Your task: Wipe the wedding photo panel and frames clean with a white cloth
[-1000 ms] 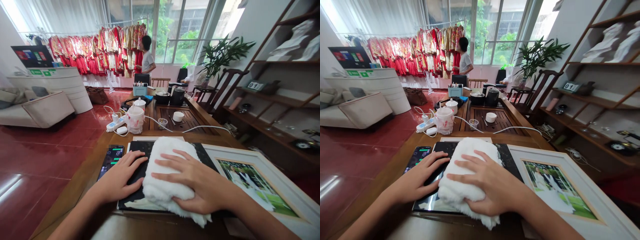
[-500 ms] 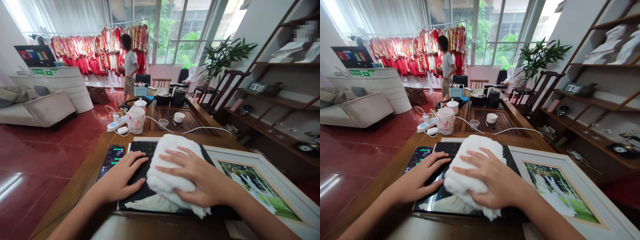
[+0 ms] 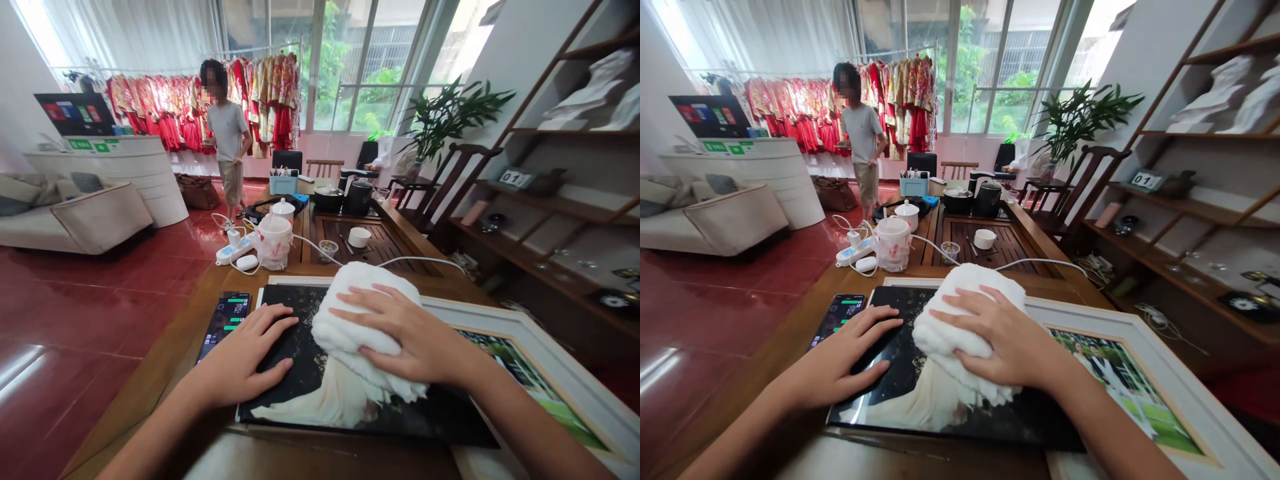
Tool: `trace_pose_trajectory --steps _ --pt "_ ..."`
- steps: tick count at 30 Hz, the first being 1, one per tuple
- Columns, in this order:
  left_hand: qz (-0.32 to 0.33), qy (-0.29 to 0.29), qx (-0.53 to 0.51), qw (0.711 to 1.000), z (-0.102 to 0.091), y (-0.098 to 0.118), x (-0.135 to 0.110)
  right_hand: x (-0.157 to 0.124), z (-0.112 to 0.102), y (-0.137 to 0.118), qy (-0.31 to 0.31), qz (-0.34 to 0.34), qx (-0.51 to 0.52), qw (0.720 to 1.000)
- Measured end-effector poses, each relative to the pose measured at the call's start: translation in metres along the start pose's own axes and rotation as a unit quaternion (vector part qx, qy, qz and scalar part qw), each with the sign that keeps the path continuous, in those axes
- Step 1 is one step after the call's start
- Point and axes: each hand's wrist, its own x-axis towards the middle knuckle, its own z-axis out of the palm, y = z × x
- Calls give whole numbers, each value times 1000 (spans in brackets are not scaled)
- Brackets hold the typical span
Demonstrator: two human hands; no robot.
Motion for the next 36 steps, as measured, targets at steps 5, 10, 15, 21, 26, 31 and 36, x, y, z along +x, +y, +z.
trace_pose_trajectory --steps 5,10,15,21,26,31,36 --pt "-1 -1 0 1000 0 0 2 5 -3 -28 -41 -59 25 997" --pt "-2 2 -2 1000 1 -1 2 8 -4 -34 -57 -78 39 995" --pt "-3 -3 -4 1000 -1 -1 -2 3 -2 -9 -11 -11 13 1000" --pt "-2 1 -12 1000 -1 -1 -1 3 -1 -14 -12 -15 10 1000" --pt "0 3 -12 1000 -1 -2 1 9 -4 -39 -50 -77 47 995" --pt "1 4 -12 1000 0 -3 -1 9 -3 -29 -41 -53 35 997" --pt "1 7 -15 1000 -1 -3 -1 6 1 -17 -6 -14 19 1000"
